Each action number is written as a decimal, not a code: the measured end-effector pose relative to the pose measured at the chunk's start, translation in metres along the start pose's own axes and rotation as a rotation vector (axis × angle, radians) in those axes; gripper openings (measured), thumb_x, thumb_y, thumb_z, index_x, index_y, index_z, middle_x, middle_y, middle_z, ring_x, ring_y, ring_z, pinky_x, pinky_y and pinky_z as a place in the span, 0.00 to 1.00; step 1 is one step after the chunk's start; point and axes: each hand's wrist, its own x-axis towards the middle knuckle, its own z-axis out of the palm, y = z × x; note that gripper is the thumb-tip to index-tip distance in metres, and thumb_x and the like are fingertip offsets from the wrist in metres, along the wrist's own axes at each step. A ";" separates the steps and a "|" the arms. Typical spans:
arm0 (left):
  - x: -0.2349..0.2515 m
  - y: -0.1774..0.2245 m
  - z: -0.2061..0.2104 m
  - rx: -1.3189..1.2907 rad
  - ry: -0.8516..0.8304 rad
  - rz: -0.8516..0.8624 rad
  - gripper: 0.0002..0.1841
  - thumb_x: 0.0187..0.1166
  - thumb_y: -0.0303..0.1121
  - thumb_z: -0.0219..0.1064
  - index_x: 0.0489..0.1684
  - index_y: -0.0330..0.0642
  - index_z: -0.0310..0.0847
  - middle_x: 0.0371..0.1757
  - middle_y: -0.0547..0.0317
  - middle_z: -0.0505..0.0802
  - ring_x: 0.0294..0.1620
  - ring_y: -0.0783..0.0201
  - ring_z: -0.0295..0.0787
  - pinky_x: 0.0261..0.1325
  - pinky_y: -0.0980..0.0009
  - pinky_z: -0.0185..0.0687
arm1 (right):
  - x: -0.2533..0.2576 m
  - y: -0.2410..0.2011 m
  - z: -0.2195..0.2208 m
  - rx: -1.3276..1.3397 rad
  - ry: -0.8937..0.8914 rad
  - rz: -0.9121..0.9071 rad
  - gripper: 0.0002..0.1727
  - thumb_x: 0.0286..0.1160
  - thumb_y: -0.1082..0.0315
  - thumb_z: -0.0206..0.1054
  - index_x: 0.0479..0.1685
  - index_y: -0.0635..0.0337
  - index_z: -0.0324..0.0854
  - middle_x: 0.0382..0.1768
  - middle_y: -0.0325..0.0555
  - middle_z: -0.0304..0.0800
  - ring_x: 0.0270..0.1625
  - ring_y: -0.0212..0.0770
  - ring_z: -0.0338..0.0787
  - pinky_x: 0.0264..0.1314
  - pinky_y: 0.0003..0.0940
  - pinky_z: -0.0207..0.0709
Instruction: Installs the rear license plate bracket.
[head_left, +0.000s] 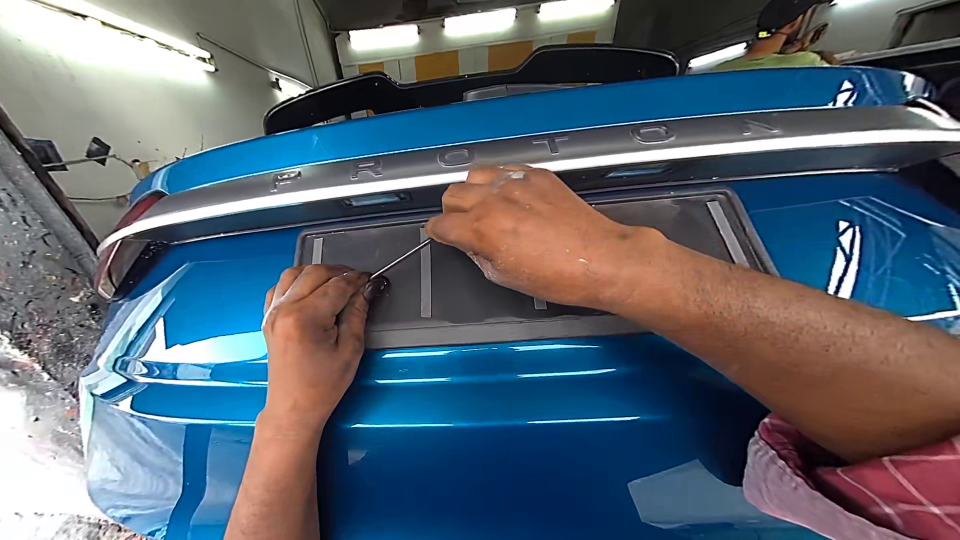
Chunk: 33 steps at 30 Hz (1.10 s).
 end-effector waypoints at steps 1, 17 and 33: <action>0.000 0.000 0.000 0.003 0.003 0.004 0.12 0.84 0.33 0.64 0.45 0.39 0.94 0.51 0.53 0.94 0.59 0.56 0.86 0.65 0.54 0.74 | 0.000 -0.002 0.000 -0.010 -0.002 -0.001 0.13 0.84 0.72 0.57 0.52 0.57 0.89 0.39 0.50 0.85 0.47 0.54 0.85 0.41 0.47 0.74; 0.008 0.003 -0.006 0.068 -0.094 0.025 0.13 0.84 0.34 0.63 0.43 0.37 0.94 0.49 0.51 0.93 0.56 0.54 0.85 0.60 0.56 0.76 | -0.014 -0.022 0.000 -0.011 -0.030 0.081 0.09 0.79 0.73 0.62 0.46 0.58 0.89 0.36 0.50 0.86 0.42 0.53 0.89 0.33 0.45 0.76; 0.015 0.003 -0.014 0.280 -0.104 0.145 0.12 0.83 0.33 0.63 0.44 0.44 0.95 0.57 0.45 0.90 0.60 0.41 0.81 0.54 0.43 0.70 | -0.021 -0.126 0.014 -0.152 0.046 0.408 0.16 0.73 0.74 0.64 0.57 0.67 0.88 0.25 0.48 0.80 0.18 0.42 0.79 0.13 0.32 0.63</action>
